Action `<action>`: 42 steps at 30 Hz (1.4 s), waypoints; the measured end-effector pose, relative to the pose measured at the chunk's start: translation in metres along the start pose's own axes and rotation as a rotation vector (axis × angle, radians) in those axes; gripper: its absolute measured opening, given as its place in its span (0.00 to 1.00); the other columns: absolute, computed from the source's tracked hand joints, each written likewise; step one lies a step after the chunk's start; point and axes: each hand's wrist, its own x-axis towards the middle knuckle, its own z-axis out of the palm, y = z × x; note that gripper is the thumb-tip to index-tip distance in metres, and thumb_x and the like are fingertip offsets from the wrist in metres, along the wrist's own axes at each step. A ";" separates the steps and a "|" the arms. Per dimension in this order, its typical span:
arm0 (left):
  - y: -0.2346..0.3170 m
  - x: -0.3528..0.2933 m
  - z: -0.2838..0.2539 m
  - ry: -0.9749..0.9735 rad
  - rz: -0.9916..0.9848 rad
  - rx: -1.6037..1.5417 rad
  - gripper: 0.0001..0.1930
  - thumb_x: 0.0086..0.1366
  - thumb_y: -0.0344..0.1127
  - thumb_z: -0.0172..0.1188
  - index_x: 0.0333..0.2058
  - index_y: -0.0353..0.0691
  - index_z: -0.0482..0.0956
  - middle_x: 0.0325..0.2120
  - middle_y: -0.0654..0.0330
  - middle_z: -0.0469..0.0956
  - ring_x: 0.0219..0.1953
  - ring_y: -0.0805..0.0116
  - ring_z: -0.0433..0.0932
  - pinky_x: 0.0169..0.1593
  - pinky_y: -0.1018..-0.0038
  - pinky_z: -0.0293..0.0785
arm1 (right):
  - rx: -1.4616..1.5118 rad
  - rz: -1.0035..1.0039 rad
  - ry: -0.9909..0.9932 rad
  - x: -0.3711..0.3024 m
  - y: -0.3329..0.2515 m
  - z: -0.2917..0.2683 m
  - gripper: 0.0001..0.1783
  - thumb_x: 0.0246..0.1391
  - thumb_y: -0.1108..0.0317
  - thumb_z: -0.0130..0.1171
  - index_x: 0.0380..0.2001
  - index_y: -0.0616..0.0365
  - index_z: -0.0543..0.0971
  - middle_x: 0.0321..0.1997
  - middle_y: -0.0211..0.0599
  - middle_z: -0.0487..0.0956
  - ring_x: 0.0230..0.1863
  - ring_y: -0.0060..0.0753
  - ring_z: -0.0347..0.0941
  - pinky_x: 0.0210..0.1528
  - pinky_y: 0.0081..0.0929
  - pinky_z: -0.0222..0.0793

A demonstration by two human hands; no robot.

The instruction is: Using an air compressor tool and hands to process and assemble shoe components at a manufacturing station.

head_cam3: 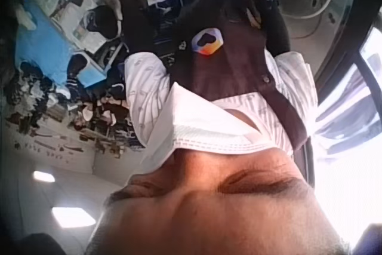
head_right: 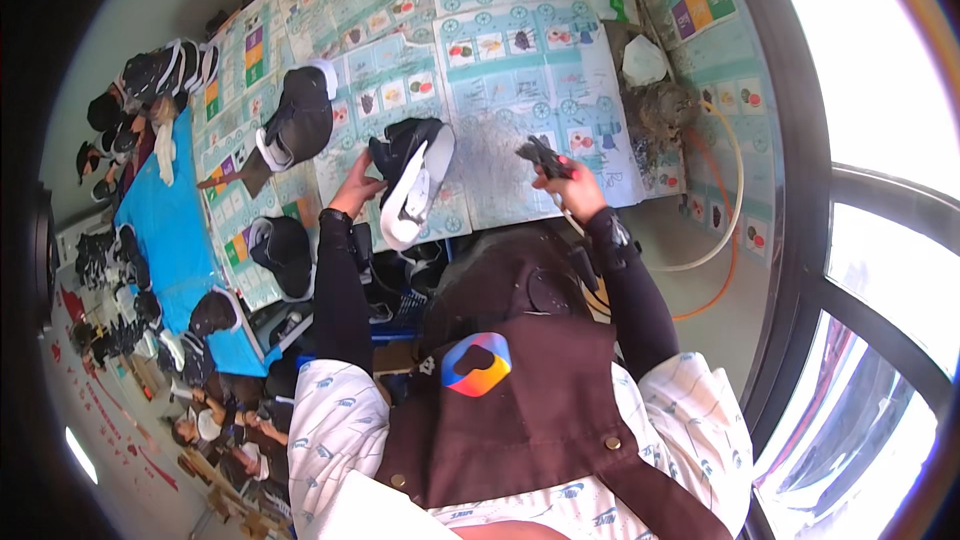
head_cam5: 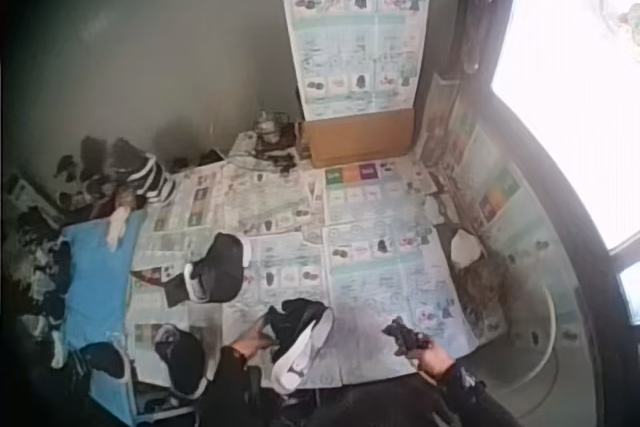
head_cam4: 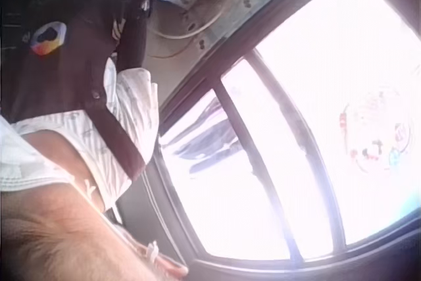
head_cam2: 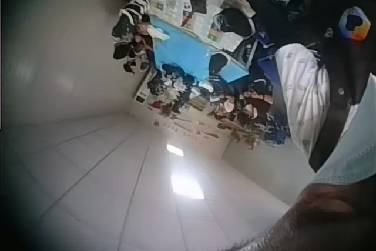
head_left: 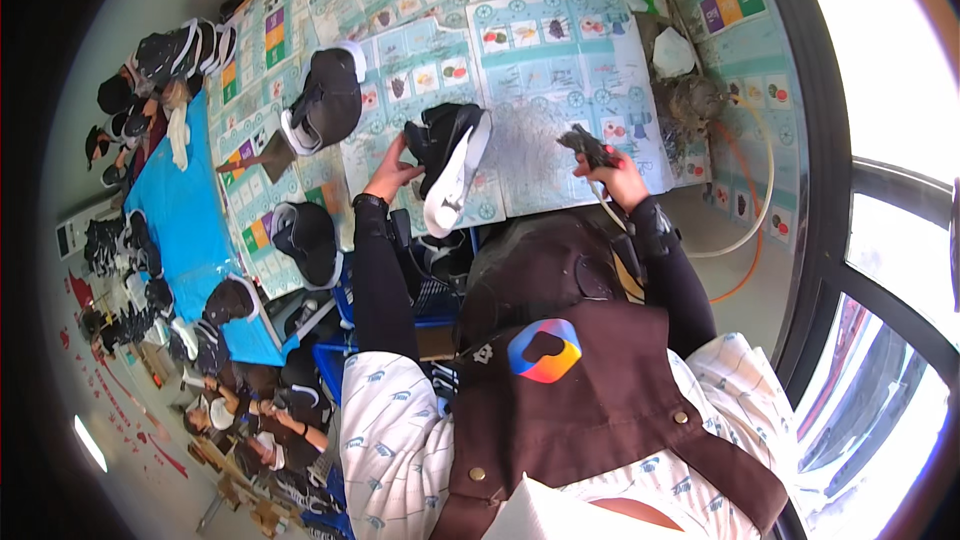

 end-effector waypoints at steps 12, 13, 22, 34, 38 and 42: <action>0.108 -0.017 0.047 0.376 0.436 0.580 0.13 0.58 0.22 0.62 0.42 0.35 0.74 0.35 0.50 0.78 0.29 0.58 0.80 0.33 0.65 0.75 | -0.098 0.045 0.179 -0.035 -0.039 -0.033 0.22 0.43 0.72 0.57 0.45 0.62 0.81 0.38 0.32 0.86 0.29 0.21 0.74 0.24 0.21 0.65; 0.120 -0.027 0.049 0.392 0.394 0.592 0.11 0.57 0.24 0.60 0.39 0.36 0.74 0.37 0.49 0.74 0.36 0.50 0.78 0.40 0.61 0.74 | -0.091 0.029 0.172 -0.029 -0.042 -0.030 0.22 0.42 0.72 0.57 0.45 0.62 0.81 0.37 0.33 0.86 0.29 0.21 0.74 0.23 0.21 0.65; 0.149 -0.061 0.038 0.976 0.582 0.783 0.29 0.62 0.31 0.67 0.60 0.35 0.67 0.49 0.46 0.70 0.41 0.46 0.77 0.48 0.59 0.75 | -0.115 -0.095 0.021 0.004 -0.053 -0.019 0.19 0.45 0.71 0.56 0.43 0.60 0.82 0.37 0.33 0.87 0.30 0.20 0.78 0.21 0.22 0.69; 0.104 -0.069 0.057 0.784 0.219 1.336 0.11 0.65 0.41 0.63 0.41 0.40 0.81 0.36 0.52 0.81 0.40 0.49 0.80 0.44 0.57 0.76 | -0.328 0.030 0.019 -0.017 -0.027 -0.059 0.15 0.46 0.70 0.59 0.40 0.56 0.83 0.34 0.34 0.85 0.29 0.28 0.77 0.33 0.29 0.72; 0.123 0.042 0.139 0.322 0.337 1.061 0.15 0.62 0.46 0.65 0.38 0.39 0.84 0.35 0.46 0.82 0.40 0.43 0.80 0.45 0.53 0.75 | -0.502 -0.187 0.006 -0.021 -0.018 -0.057 0.14 0.47 0.69 0.59 0.40 0.57 0.82 0.35 0.40 0.85 0.40 0.47 0.81 0.46 0.37 0.73; 0.137 0.102 0.200 0.184 0.251 1.025 0.18 0.62 0.48 0.68 0.37 0.36 0.86 0.32 0.43 0.83 0.37 0.42 0.82 0.44 0.55 0.77 | -0.570 -0.273 0.060 -0.026 -0.016 -0.058 0.16 0.48 0.67 0.61 0.42 0.58 0.82 0.36 0.50 0.84 0.42 0.57 0.79 0.46 0.45 0.73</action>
